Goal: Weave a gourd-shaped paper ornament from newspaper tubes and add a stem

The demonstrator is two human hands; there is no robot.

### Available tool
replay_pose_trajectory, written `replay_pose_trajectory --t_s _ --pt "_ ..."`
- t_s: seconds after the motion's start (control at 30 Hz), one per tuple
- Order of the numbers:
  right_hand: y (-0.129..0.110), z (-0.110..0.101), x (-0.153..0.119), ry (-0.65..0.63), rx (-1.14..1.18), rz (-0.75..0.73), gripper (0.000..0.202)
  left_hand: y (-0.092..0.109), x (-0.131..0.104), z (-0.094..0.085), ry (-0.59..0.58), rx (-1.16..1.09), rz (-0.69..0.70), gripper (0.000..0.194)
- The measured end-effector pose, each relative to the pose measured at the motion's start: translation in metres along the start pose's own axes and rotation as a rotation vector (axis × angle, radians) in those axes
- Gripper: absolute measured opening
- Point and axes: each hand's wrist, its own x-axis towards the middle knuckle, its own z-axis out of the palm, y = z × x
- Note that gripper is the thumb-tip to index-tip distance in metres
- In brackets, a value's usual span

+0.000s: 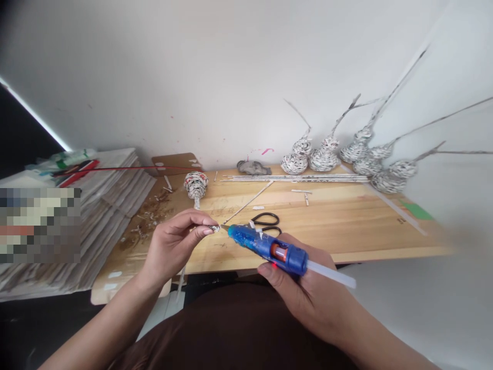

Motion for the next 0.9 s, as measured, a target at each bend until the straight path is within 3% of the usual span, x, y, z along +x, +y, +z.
replay_pose_trajectory --t_s 0.43,0.67,0.9 --pt "-0.002 0.0023 -0.0014 -0.033 0.005 -0.005 0.012 -0.0003 0.0004 0.0004 0.035 0.006 0.036 0.004" --pt "-0.0005 0.0013 0.0024 0.045 -0.036 -0.025 0.008 0.0005 -0.0027 0.0004 0.016 0.007 0.018 0.007" --pt "-0.0022 0.0041 0.0022 -0.027 0.001 0.002 0.012 0.003 -0.0014 0.0023 0.03 0.02 0.007 0.007"
